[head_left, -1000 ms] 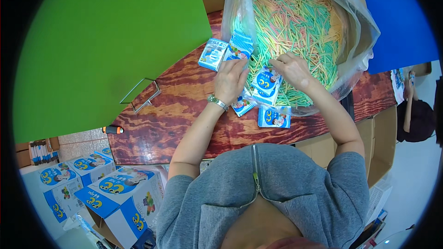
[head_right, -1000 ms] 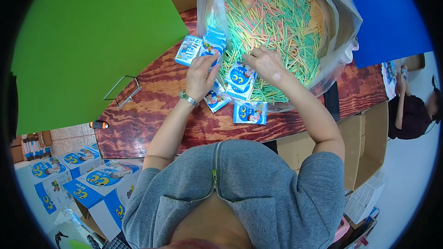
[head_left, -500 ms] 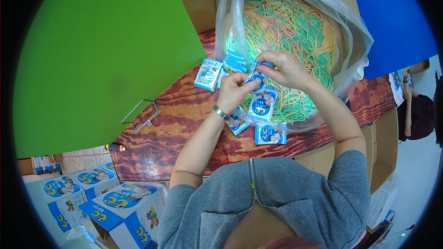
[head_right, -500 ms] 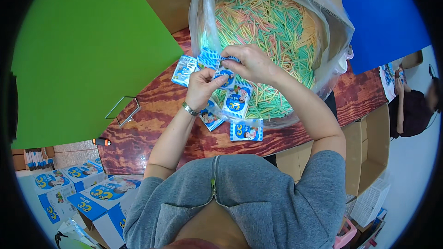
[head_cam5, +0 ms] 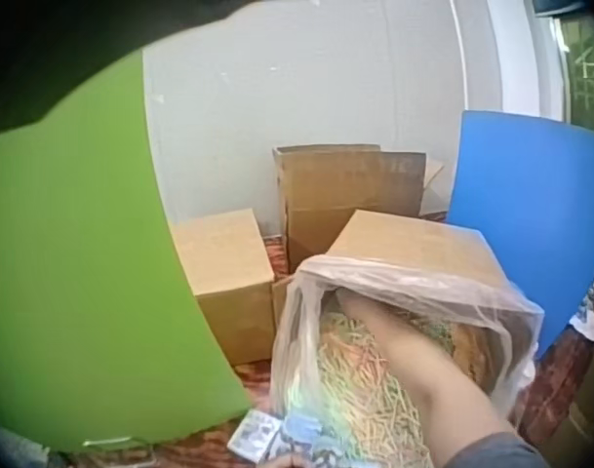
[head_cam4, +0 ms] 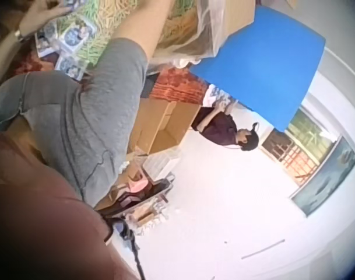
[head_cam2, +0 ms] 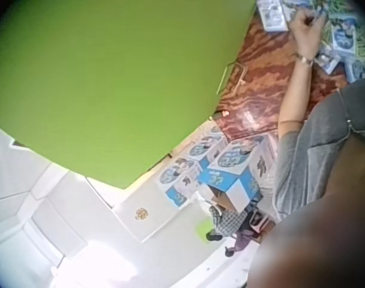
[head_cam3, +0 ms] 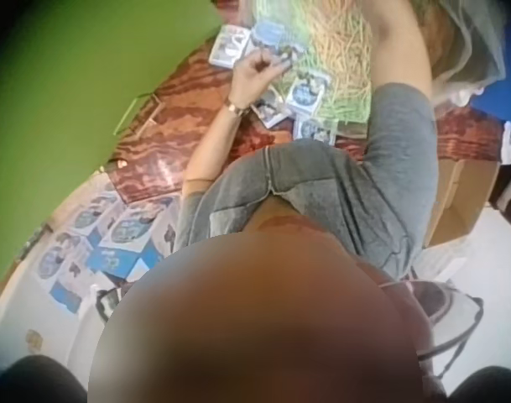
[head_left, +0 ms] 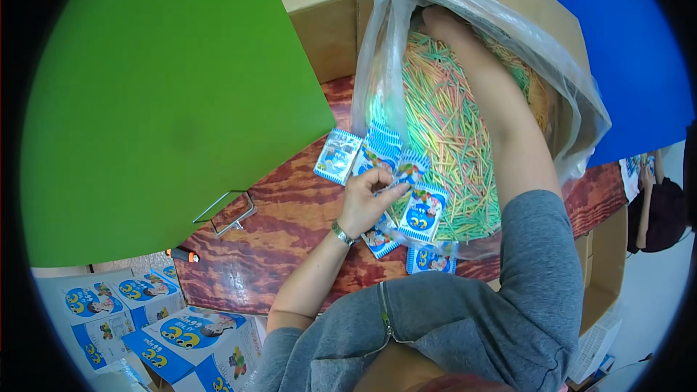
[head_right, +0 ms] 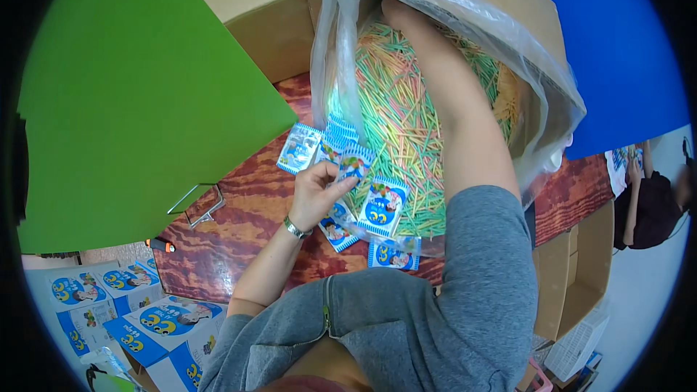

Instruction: The person is sorting and counting small blue packets from a large container filled with colorful plastic strands.

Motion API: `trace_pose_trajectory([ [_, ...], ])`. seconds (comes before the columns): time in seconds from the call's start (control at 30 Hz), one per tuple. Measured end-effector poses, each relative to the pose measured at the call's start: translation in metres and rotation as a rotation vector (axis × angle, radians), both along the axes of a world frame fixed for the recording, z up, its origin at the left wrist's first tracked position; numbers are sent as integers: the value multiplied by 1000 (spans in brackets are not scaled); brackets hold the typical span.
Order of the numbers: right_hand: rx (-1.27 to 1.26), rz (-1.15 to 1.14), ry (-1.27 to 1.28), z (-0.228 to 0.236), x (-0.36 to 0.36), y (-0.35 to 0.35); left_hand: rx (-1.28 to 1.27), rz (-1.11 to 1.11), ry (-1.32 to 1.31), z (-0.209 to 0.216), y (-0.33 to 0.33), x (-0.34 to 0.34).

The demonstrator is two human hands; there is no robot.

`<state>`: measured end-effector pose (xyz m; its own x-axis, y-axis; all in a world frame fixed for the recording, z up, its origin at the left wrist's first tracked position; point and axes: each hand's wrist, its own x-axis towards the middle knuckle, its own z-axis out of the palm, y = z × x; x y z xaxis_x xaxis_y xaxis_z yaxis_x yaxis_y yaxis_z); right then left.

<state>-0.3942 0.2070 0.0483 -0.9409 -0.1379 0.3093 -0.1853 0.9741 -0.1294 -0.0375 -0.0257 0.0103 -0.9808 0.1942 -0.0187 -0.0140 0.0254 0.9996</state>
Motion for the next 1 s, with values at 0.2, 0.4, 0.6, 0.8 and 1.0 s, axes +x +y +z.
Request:
trace_pose_trajectory([
  [0.2,300,-100,-361,9,-4,-56,-2,8,-27,-10,-13,-1],
  [0.4,116,-108,-302,22,7,-58,22,40,22,-6,-12,-1],
  [0.6,39,-135,-242,13,1,9,36,21,94,7,-2,-3],
  [0.8,-21,272,-519,69,106,28,70,94,75,1,-5,4],
  [1.0,-602,508,-856,99,236,20,-170,243,282,6,1,1],
])
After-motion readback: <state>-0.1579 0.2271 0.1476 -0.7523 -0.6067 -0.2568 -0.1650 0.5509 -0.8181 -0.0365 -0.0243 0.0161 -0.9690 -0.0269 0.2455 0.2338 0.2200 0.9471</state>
